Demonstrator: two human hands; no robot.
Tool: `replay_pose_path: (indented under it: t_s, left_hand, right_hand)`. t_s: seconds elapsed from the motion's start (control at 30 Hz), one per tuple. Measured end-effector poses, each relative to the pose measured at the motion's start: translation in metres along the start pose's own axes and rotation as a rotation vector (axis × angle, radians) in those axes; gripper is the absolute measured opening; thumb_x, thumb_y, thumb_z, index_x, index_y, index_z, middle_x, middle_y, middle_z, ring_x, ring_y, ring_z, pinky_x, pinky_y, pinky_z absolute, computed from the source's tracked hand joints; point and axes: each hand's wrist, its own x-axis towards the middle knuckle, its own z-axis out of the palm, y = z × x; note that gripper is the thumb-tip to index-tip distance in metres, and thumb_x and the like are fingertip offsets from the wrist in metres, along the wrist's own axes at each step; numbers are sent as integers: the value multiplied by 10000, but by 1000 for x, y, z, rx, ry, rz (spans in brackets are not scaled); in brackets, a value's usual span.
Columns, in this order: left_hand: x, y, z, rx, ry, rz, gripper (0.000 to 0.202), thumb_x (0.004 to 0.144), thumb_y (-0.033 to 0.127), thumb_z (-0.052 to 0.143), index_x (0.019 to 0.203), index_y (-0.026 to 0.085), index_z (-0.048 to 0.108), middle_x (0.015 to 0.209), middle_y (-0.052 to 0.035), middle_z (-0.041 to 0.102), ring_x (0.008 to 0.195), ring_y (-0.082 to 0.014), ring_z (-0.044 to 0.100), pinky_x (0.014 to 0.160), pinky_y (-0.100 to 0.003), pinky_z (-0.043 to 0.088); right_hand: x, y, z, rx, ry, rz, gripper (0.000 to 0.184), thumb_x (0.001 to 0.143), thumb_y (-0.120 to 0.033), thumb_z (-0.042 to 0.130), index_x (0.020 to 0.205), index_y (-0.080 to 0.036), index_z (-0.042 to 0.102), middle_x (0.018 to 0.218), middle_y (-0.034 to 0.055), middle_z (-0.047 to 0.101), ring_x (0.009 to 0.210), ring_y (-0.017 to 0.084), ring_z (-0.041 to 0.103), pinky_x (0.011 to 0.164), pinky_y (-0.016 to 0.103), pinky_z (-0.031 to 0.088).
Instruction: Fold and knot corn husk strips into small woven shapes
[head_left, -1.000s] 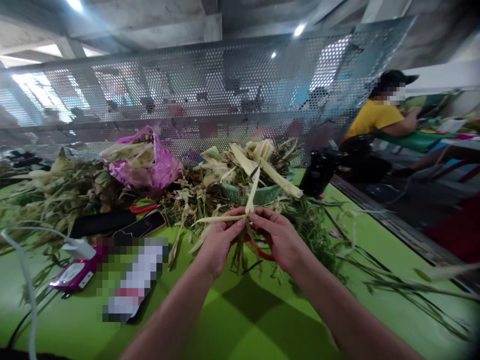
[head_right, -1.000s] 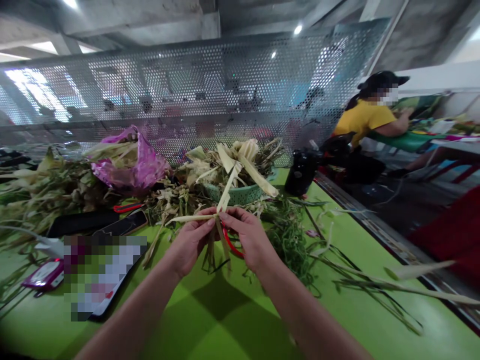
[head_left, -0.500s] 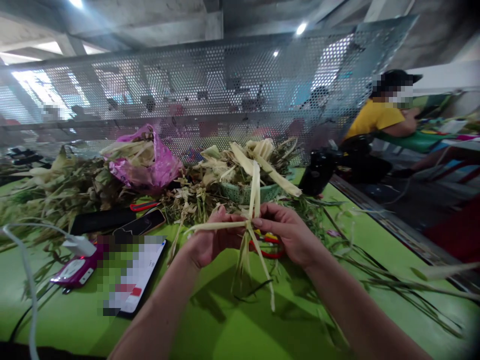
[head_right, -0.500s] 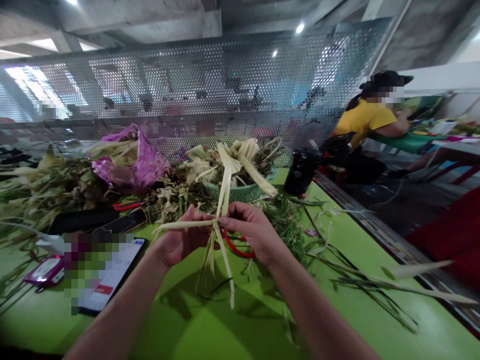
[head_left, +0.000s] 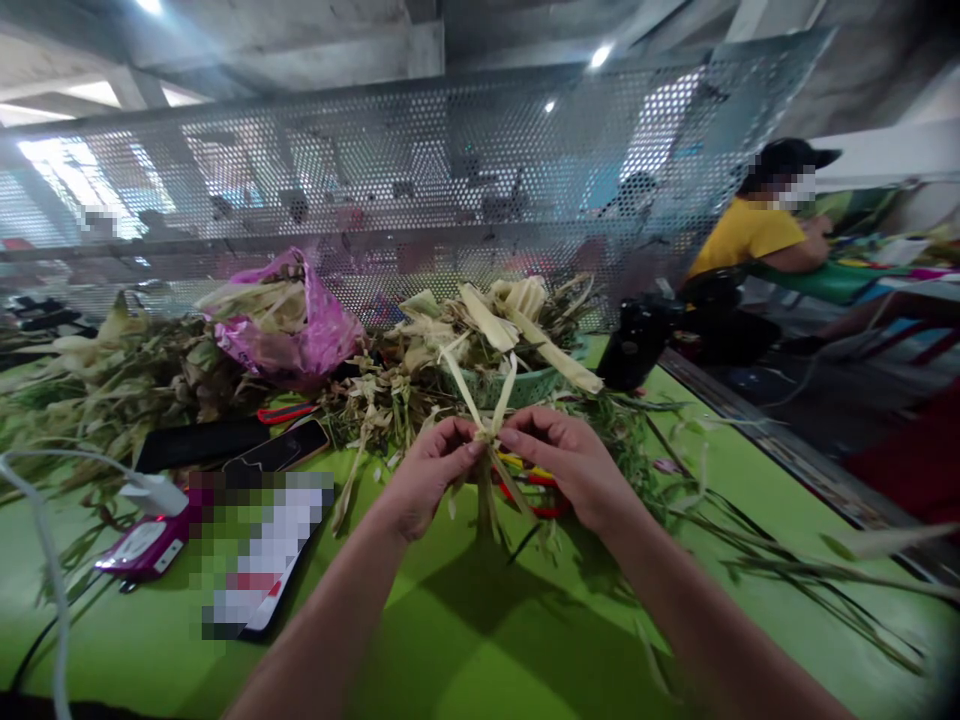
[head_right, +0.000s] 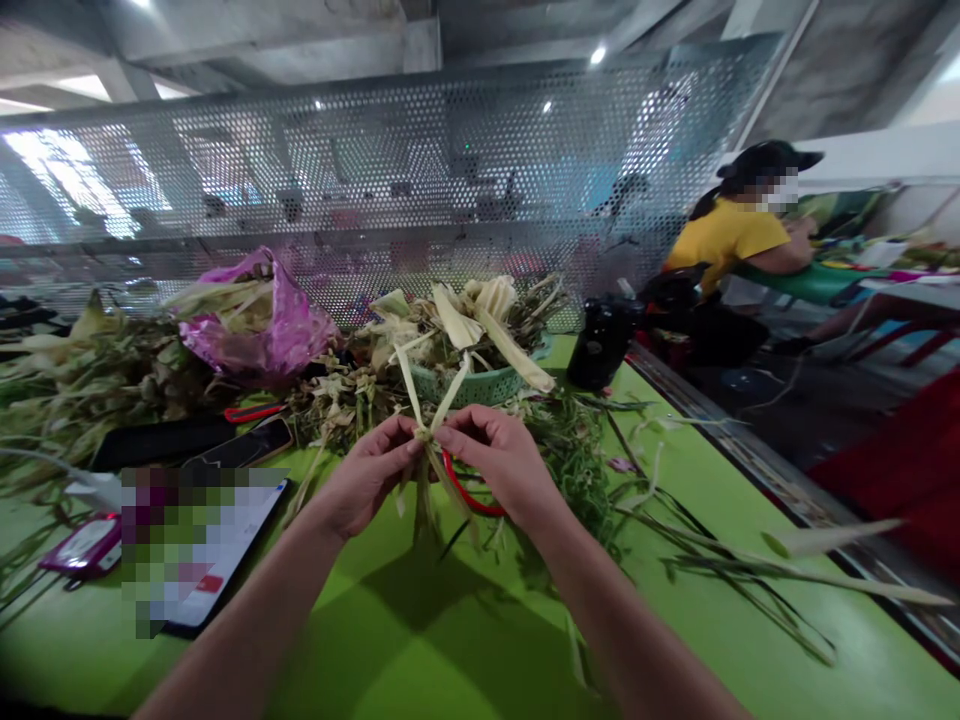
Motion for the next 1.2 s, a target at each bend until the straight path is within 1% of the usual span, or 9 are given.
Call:
replay_pose_path:
  t_s: [0.17, 0.33, 0.47, 0.6, 0.73, 0.87, 0.93, 1.07, 1.2]
  left_hand:
    - [1, -5, 0, 7, 2, 34, 247, 738, 304, 739, 830, 151, 568, 759, 14, 607, 676, -79, 579, 683, -217, 486]
    - [0, -6, 1, -81, 10, 12, 241, 753, 304, 726, 836, 168, 546, 777, 17, 602, 666, -79, 567, 671, -235, 501]
    - [-1, -4, 1, -160, 22, 15, 247, 740, 290, 738, 852, 183, 545, 802, 19, 607, 677, -89, 584, 672, -251, 508]
    - [-2, -2, 2, -239, 23, 4, 262, 724, 261, 750, 865, 182, 544, 838, -2, 635, 689, -107, 618, 647, -243, 501]
    - [-2, -1, 2, -233, 15, -16, 252, 731, 259, 744, 865, 177, 547, 818, -18, 658, 679, -117, 631, 642, -240, 498]
    - [-1, -2, 2, -150, 73, 32, 274, 712, 280, 761, 873, 178, 564, 798, -2, 654, 673, -95, 614, 652, -217, 487]
    - [0, -3, 2, -89, 104, 69, 262, 720, 293, 754, 872, 171, 578, 808, 4, 639, 671, -78, 591, 654, -201, 473]
    - [2, -4, 0, 14, 131, 119, 228, 745, 301, 728, 869, 159, 599, 802, 8, 606, 701, -69, 545, 675, -188, 437]
    - [3, -4, -1, 118, 135, 162, 219, 743, 309, 725, 858, 157, 618, 799, 6, 598, 740, -81, 530, 716, -199, 417]
  right_hand:
    - [-2, 5, 3, -160, 83, -67, 209, 710, -361, 712, 751, -163, 657, 658, 2, 606, 595, 128, 507, 566, 255, 409]
    - [0, 4, 2, -109, 118, -23, 150, 696, -302, 676, 735, -158, 665, 643, 1, 606, 599, 131, 512, 584, 258, 411]
    - [1, 9, 3, 4, 52, 46, 125, 698, -290, 664, 726, -170, 643, 637, -6, 610, 585, 128, 522, 582, 260, 422]
    - [2, 16, 8, 184, -46, 194, 119, 694, -285, 669, 727, -179, 627, 636, -4, 621, 555, 126, 532, 555, 260, 431]
    - [3, 15, 8, 204, -103, 271, 154, 682, -299, 700, 740, -169, 641, 648, 6, 628, 542, 119, 535, 542, 255, 426]
    - [3, 6, 1, 85, -34, 175, 283, 731, -445, 688, 790, -172, 645, 719, 11, 632, 599, 122, 535, 579, 258, 429]
    - [3, 3, -1, 15, -53, 128, 323, 749, -494, 664, 784, -174, 632, 714, 6, 611, 615, 127, 525, 585, 260, 422]
    - [3, 4, 0, -117, -163, 62, 294, 700, -426, 733, 760, -169, 603, 682, -12, 564, 618, 120, 493, 580, 252, 393]
    - [5, 6, -3, -184, -153, -11, 249, 717, -388, 722, 735, -170, 603, 662, -13, 555, 613, 119, 474, 590, 260, 385]
